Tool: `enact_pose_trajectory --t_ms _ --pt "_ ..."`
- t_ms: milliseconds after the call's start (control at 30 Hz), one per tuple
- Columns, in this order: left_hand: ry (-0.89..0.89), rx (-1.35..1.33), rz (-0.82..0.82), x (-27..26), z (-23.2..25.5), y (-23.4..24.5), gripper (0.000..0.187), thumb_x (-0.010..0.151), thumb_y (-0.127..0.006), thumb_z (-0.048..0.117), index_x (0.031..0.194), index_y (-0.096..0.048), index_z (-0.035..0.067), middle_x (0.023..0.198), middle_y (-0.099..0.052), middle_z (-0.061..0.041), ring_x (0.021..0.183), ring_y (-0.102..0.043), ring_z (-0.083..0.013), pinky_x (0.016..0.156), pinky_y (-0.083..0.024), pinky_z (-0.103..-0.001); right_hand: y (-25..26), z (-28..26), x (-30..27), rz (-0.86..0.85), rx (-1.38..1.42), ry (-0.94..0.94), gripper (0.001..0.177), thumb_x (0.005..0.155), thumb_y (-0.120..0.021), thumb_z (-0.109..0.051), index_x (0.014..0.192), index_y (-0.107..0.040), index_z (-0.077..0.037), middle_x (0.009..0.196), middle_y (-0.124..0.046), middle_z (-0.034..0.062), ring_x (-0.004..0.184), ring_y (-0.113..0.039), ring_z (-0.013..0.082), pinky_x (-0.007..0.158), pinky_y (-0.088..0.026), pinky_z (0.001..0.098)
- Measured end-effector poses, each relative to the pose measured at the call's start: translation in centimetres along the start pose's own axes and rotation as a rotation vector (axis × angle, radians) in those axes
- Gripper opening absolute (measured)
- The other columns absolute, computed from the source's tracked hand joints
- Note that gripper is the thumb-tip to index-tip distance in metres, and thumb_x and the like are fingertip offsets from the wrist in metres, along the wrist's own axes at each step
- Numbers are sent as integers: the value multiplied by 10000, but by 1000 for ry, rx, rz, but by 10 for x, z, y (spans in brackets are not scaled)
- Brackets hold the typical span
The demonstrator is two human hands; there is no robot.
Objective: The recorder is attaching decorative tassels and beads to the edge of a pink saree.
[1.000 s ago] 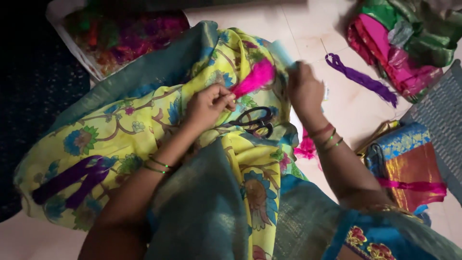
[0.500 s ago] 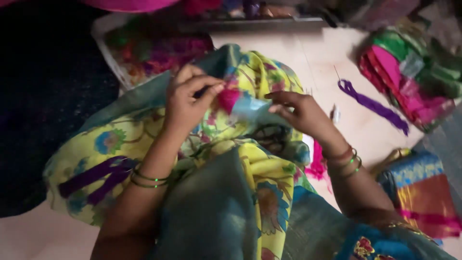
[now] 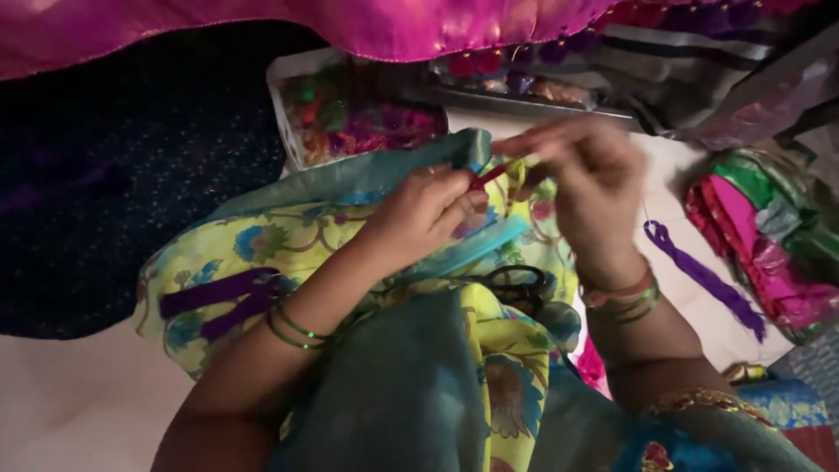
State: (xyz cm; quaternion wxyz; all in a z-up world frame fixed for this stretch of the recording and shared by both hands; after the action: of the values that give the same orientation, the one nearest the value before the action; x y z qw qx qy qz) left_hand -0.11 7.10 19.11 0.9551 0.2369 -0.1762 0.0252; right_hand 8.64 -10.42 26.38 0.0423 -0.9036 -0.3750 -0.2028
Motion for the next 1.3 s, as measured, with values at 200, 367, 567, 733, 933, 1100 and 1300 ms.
enact_pose_trajectory --t_ms 200,367,567,733,933,1100,1300 --pt "-187 365 40 8 -41 -2 83 928 -695 102 911 -647 37 861 -679 -135 887 -657 -343 853 -507 -516 55 -40 10 232 96 242 154 1168 -541 -161 1121 -513 -17 891 -702 155 767 -755 265 580 -584 346" --pt "-127 -40 529 47 -17 44 478 918 -800 160 1294 -557 -10 1288 -610 -167 1135 -622 -235 930 -533 -352 60 -22 2 217 -155 72 105 1177 -538 -24 1260 -512 36 1050 -666 170 942 -773 290 808 -642 407" --pt "252 -893 531 92 -50 -4 241 999 -733 231 1080 -759 6 1008 -719 -37 913 -623 -110 857 -505 -284 0 -20 19 -59 -693 237 89 986 -712 -24 1054 -676 21 1080 -732 135 990 -737 226 826 -612 337" --pt "157 -962 527 78 -38 9 245 1021 -723 254 1039 -739 10 979 -720 -11 915 -637 -96 888 -523 -284 -4 17 26 -43 -718 109 100 926 -754 -56 1016 -740 -16 909 -725 85 737 -659 169 660 -523 320" --pt "151 -957 588 48 5 48 165 996 -698 163 1053 -724 11 1014 -747 -43 936 -700 -127 902 -557 -315 -10 69 49 -7 -267 -327 110 964 -725 -76 1042 -730 1 788 -701 68 617 -636 102 557 -511 265" --pt "162 -853 538 37 14 55 129 976 -687 73 1038 -728 -32 982 -772 -112 902 -738 -161 909 -594 -337 -19 85 59 -15 214 -352 165 980 -629 -7 1082 -755 23 976 -778 69 744 -690 126 630 -550 266" --pt "160 -842 486 34 14 52 98 977 -696 30 1012 -728 -56 963 -759 -116 879 -718 -161 849 -586 -322 -18 73 55 -23 237 -244 139 983 -662 39 1098 -740 48 998 -758 109 817 -713 163 704 -582 298"
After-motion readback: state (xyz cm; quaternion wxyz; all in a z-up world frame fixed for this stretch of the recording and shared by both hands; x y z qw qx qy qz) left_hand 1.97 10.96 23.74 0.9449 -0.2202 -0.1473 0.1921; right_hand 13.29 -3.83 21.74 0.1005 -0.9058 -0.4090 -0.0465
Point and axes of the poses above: each hand's wrist, its own x-axis towards the middle knuckle, its own y-axis out of the back of the hand, z = x × y, the point moved 3 cm from there along x, towards the middle knuckle
